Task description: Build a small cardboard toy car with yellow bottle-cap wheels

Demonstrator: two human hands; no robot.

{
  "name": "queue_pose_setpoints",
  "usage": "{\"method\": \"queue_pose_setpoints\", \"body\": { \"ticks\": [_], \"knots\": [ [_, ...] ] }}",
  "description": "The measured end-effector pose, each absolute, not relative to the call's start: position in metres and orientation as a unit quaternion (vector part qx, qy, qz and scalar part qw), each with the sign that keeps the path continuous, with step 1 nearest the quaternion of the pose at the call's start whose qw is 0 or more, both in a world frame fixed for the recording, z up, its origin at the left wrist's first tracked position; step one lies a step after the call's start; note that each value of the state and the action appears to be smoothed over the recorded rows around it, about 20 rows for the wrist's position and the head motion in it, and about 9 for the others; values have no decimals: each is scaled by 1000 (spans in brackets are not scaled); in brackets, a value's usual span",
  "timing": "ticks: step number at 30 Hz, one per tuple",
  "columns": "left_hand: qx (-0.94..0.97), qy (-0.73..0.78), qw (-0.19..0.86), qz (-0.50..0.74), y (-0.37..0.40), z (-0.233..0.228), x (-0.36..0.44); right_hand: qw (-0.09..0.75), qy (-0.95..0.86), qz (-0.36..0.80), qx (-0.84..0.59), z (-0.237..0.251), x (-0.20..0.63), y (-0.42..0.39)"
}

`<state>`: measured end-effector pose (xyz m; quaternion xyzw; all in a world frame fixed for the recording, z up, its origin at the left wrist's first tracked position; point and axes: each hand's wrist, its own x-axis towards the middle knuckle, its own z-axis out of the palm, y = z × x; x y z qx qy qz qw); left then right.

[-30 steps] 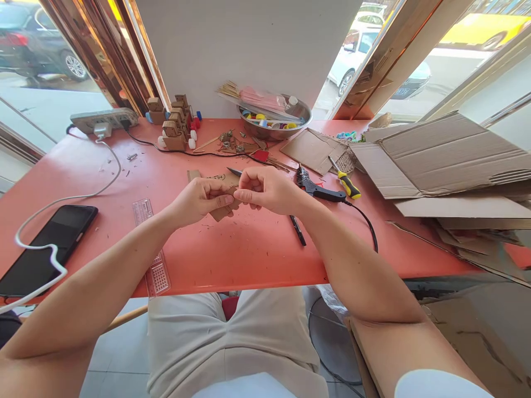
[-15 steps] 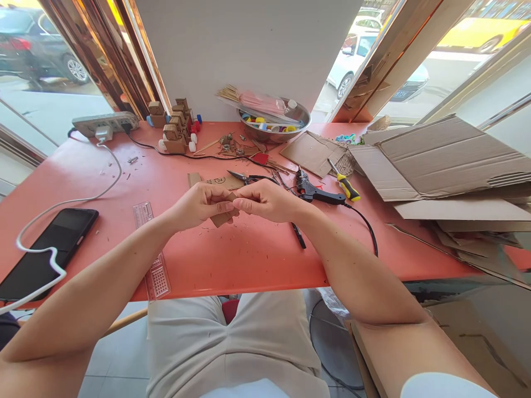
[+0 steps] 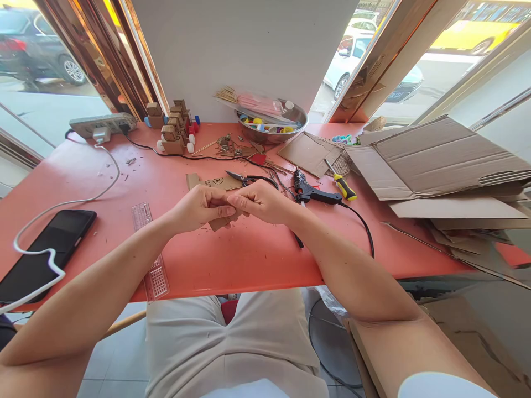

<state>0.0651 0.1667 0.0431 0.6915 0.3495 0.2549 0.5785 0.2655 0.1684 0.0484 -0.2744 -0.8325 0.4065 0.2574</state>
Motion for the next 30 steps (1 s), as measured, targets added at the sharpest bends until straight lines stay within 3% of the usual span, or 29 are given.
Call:
{"method": "queue_pose_setpoints", "body": {
  "ticks": [5, 12, 19, 25, 30],
  "knots": [
    [702, 359, 561, 251, 166, 40, 67, 286, -820, 373, -325, 39, 260, 169],
    [679, 435, 458, 374, 177, 34, 60, 308, -793, 308, -426, 33, 267, 183],
    [759, 515, 294, 268, 188, 24, 48, 299, -830, 194, -428, 26, 262, 176],
    [774, 466, 352, 246, 186, 24, 50, 253, -850, 205, -413, 16, 246, 165],
    [734, 440, 437, 278, 186, 30, 49, 275, -828, 228, -431, 21, 251, 170]
  ]
}}
